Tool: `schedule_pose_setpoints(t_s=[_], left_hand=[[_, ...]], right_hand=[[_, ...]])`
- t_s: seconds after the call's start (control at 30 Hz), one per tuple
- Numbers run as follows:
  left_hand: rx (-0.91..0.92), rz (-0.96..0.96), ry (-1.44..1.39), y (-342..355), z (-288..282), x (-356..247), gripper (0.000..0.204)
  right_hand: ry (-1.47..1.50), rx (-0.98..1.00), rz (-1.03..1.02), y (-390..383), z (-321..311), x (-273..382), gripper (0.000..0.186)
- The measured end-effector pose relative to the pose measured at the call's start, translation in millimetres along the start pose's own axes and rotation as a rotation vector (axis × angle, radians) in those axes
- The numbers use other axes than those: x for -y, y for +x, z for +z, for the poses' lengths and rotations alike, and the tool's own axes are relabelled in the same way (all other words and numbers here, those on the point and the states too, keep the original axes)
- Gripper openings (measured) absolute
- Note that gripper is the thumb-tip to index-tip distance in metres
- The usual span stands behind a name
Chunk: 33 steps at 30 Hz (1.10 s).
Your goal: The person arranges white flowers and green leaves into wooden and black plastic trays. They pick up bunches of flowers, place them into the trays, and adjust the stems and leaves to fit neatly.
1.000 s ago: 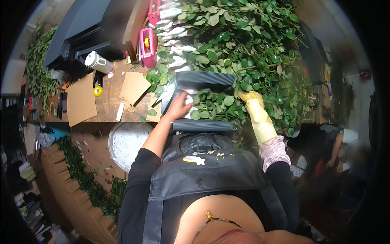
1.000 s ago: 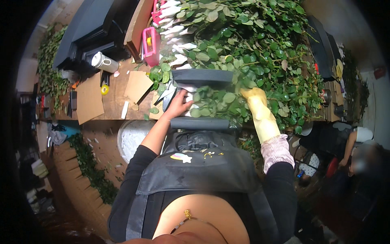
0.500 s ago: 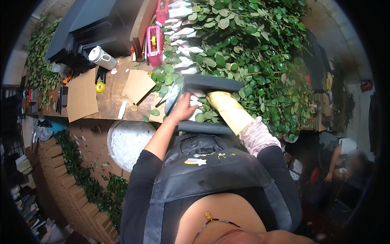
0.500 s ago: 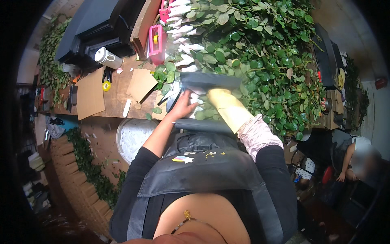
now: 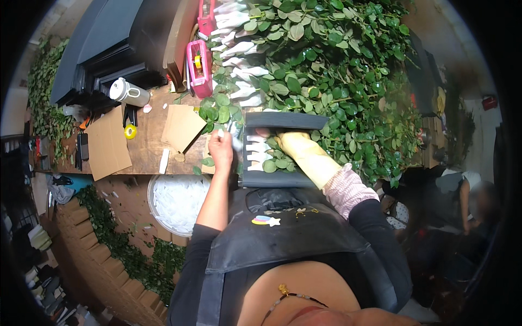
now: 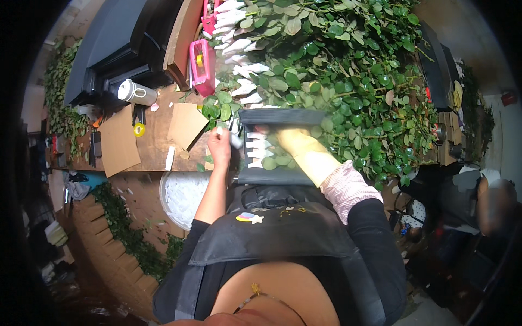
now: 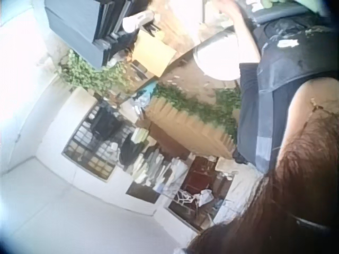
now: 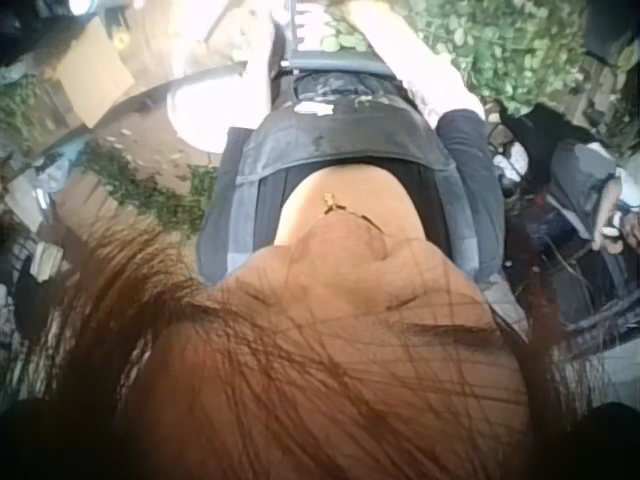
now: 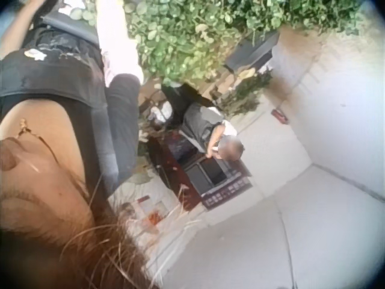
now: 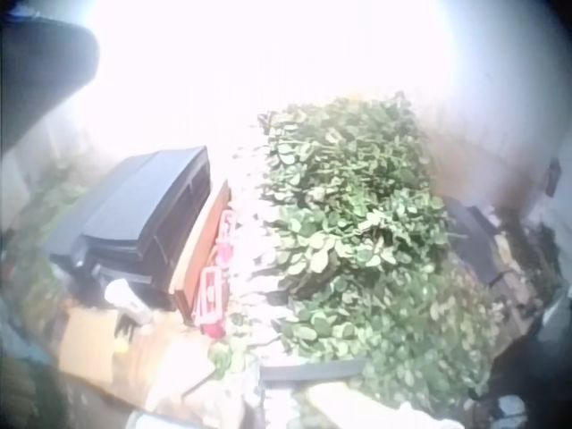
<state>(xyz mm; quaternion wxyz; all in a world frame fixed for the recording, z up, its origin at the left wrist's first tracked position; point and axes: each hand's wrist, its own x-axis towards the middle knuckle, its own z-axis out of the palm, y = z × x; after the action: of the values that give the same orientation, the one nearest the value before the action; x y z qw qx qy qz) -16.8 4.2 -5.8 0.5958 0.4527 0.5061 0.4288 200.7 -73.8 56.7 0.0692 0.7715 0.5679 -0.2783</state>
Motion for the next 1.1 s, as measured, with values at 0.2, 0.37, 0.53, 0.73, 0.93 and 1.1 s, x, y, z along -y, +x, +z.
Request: schedule_pose_setpoints(t_s=[0.2,0.37,0.53,0.73,0.93,1.1], left_hand=[[0.397,0.032,1.031,-7,30,2,0.046],[0.037,0.182,0.683,-24,37,28,0.026],[0.016,0.017,0.515,-2,-9,-6,0.026],[0.476,0.092,1.050,-19,12,8,0.050],[-0.146,0.104,0.534,-29,4,37,0.025],[0.238,0.005,0.600,-20,-30,-7,0.034]], right_hand=[[-0.034,0.019,-0.047,9,-7,10,0.046],[-0.077,0.038,-0.049,-3,-10,10,0.049],[-0.081,0.087,-0.062,-5,-25,10,0.052],[-0.160,0.062,-0.093,-1,-16,16,0.056],[-0.215,0.113,-0.081,-9,-19,15,0.060],[0.040,0.365,0.020,-30,-48,6,0.082]])
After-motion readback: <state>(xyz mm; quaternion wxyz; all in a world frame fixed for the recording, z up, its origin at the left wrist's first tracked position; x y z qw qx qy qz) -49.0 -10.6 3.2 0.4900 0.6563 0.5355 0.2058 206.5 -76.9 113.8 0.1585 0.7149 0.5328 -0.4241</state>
